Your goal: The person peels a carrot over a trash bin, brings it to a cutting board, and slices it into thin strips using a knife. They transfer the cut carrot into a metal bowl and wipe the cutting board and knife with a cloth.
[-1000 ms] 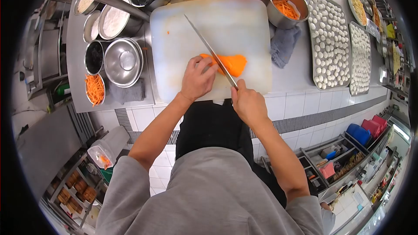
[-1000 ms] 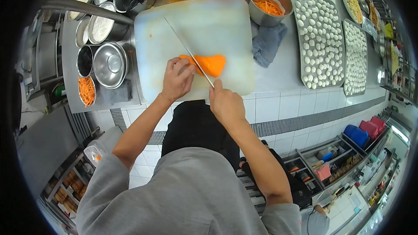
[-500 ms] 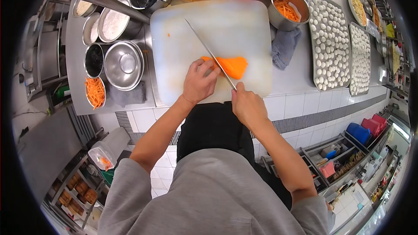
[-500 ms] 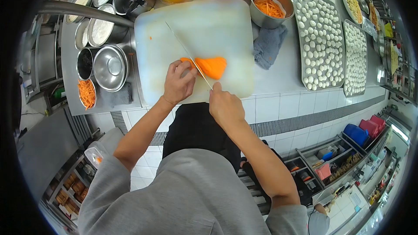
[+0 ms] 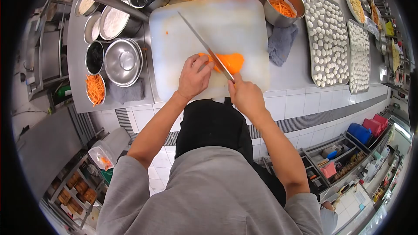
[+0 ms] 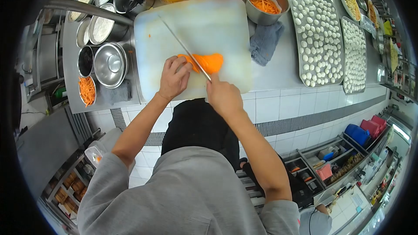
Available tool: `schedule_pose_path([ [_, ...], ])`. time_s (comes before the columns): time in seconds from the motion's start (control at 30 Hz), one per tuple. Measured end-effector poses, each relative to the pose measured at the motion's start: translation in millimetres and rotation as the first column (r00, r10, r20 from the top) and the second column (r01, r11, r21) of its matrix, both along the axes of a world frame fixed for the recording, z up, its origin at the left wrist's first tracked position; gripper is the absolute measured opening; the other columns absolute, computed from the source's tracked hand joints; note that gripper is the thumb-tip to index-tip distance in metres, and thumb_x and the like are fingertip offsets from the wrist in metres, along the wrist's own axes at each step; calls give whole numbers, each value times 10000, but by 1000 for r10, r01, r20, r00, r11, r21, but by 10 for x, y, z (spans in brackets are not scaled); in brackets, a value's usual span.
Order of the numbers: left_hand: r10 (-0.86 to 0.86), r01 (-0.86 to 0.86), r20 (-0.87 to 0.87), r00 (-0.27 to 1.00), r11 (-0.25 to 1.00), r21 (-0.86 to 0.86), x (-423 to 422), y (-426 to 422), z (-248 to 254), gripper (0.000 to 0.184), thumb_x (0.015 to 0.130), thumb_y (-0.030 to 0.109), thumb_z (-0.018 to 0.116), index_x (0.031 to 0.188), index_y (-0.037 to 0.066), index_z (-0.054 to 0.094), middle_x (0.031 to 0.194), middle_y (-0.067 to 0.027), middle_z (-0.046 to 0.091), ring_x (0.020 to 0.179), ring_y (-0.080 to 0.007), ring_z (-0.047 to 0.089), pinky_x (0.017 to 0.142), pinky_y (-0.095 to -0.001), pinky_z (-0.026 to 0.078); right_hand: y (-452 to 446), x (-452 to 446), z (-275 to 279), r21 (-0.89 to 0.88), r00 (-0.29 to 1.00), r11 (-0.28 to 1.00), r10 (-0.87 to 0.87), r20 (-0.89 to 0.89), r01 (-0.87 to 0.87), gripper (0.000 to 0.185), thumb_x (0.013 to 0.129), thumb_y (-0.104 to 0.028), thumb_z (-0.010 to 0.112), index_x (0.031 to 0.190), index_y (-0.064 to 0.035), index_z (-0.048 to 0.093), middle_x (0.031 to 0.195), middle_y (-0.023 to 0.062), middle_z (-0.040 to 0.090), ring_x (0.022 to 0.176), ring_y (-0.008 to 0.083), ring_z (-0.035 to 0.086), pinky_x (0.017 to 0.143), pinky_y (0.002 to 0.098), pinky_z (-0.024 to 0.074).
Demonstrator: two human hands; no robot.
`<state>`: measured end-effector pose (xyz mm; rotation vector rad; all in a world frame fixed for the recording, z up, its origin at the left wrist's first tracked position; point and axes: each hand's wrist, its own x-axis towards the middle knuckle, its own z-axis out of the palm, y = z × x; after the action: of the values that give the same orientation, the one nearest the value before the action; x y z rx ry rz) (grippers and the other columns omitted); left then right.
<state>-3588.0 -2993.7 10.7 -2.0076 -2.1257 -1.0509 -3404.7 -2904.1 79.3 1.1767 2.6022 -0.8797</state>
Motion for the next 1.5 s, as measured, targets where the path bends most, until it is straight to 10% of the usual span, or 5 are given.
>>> schedule_pose_path([
  [1.03,19,-22,133,991,999,25,-30,17,32,274,795,-35,691,1047,53,631,1108,-101,590,1019,-346,558,877,-409,507,3,-210,-162,54,993,998,35,115,-41,242,1009,-263,526,966,-25,538,715,210,684,658,402,694,617,509,558],
  [1.13,-6,4,124,992,1000,11,-76,-16,39,259,798,-45,687,1033,46,626,1101,-99,593,1010,-339,562,873,-401,508,132,-101,-190,-41,986,998,42,-161,-50,249,1004,-280,539,989,-32,540,701,211,678,651,403,688,610,520,548],
  [1.5,-15,13,108,994,1000,15,-83,-10,25,313,754,-78,681,1038,44,630,1107,-77,599,1005,-323,565,855,-385,512,-160,60,332,86,996,994,66,64,-72,216,1010,-244,526,946,-37,520,585,173,645,559,387,675,556,486,555],
])
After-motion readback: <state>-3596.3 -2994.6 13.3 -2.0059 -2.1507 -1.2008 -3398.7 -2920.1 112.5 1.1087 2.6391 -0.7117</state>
